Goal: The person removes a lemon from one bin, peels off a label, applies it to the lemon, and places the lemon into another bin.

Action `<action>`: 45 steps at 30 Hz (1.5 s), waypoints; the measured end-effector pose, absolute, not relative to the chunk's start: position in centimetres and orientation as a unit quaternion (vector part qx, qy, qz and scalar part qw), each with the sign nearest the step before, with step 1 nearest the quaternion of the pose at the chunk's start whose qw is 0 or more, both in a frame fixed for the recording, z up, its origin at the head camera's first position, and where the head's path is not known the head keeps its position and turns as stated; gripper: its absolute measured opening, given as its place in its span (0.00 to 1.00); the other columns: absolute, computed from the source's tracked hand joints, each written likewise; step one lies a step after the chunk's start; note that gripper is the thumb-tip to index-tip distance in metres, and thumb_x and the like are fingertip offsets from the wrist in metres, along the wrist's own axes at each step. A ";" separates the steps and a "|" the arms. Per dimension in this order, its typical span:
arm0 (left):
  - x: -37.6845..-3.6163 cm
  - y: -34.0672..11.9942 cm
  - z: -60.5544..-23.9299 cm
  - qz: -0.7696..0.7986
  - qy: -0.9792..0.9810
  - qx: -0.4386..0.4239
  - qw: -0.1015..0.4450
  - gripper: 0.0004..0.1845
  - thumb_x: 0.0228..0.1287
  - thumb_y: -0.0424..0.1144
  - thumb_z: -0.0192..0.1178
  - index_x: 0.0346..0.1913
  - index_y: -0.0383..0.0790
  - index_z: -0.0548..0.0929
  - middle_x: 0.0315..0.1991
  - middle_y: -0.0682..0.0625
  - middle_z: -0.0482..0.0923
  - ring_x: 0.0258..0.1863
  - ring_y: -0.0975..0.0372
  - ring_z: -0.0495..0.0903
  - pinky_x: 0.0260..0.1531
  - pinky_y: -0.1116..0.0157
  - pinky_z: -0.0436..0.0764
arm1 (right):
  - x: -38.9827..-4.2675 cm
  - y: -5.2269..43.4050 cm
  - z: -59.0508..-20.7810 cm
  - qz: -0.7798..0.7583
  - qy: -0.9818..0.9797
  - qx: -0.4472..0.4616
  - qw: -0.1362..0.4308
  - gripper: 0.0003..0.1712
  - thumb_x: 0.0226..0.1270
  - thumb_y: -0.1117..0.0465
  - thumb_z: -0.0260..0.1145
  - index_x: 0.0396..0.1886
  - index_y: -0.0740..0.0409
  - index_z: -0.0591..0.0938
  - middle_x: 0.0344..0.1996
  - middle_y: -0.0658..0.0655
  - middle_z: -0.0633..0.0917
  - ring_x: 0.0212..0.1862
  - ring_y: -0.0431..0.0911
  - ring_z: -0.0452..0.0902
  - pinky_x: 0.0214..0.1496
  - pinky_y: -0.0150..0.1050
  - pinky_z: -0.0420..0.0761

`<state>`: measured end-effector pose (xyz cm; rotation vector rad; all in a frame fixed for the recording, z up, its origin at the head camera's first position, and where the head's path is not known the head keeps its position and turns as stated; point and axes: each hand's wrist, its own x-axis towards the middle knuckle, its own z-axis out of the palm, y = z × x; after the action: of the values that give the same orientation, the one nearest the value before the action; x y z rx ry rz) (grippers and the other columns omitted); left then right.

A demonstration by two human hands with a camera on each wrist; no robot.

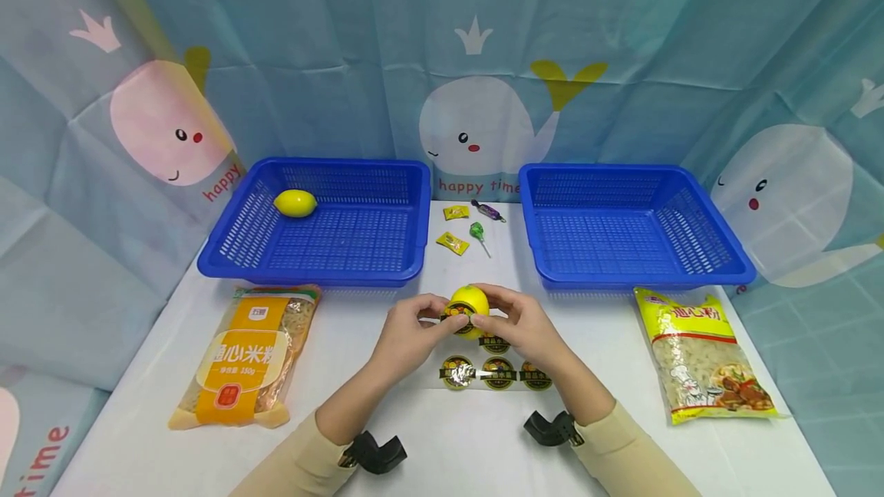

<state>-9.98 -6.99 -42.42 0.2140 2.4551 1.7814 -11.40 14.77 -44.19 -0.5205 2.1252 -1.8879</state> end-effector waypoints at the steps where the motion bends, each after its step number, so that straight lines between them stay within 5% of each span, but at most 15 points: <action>1: -10.0 -7.0 -42.4 0.588 0.805 0.069 0.048 0.11 0.59 0.44 0.74 0.31 0.42 0.85 0.41 0.51 0.87 0.41 0.62 0.85 0.41 0.68 0.86 | -11.4 14.8 -44.1 -0.649 0.728 -0.181 0.127 0.28 0.71 0.62 0.66 0.68 0.63 0.74 0.61 0.65 0.80 0.58 0.48 0.79 0.52 0.36 0.85; 7: -9.9 -7.0 -42.2 0.608 0.791 0.050 0.047 0.11 0.57 0.43 0.76 0.30 0.41 0.84 0.35 0.51 0.86 0.35 0.62 0.84 0.38 0.67 0.84 | -11.3 14.7 -44.0 -0.663 0.712 -0.190 0.130 0.29 0.74 0.63 0.63 0.71 0.66 0.71 0.62 0.69 0.79 0.55 0.43 0.81 0.51 0.33 0.85; 18: -9.7 -6.6 -42.4 0.618 0.786 0.019 0.019 0.14 0.53 0.43 0.78 0.28 0.39 0.83 0.38 0.49 0.87 0.33 0.61 0.84 0.34 0.68 0.84 | -11.2 14.3 -44.3 -0.656 0.734 -0.135 0.111 0.29 0.70 0.57 0.69 0.68 0.58 0.74 0.64 0.59 0.78 0.67 0.55 0.74 0.60 0.33 0.80; 32: -9.7 -6.8 -41.9 0.622 0.783 0.011 0.022 0.11 0.53 0.44 0.78 0.29 0.40 0.88 0.36 0.50 0.88 0.32 0.62 0.84 0.32 0.68 0.82 | -11.5 14.9 -44.7 -0.686 0.698 -0.157 0.132 0.28 0.75 0.60 0.64 0.70 0.66 0.72 0.63 0.68 0.80 0.58 0.43 0.82 0.57 0.35 0.82; 45: -9.4 -6.5 -41.7 0.602 0.798 0.022 -0.008 0.10 0.51 0.43 0.79 0.27 0.42 0.88 0.33 0.51 0.89 0.29 0.62 0.85 0.30 0.69 0.83 | -11.2 14.5 -44.2 -0.661 0.724 -0.159 0.119 0.30 0.72 0.57 0.67 0.70 0.61 0.74 0.60 0.62 0.83 0.59 0.48 0.82 0.57 0.35 0.83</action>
<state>-9.36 -6.53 -41.65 0.0690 2.5193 1.9019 -11.19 14.55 -44.16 -0.4642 2.1165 -1.9314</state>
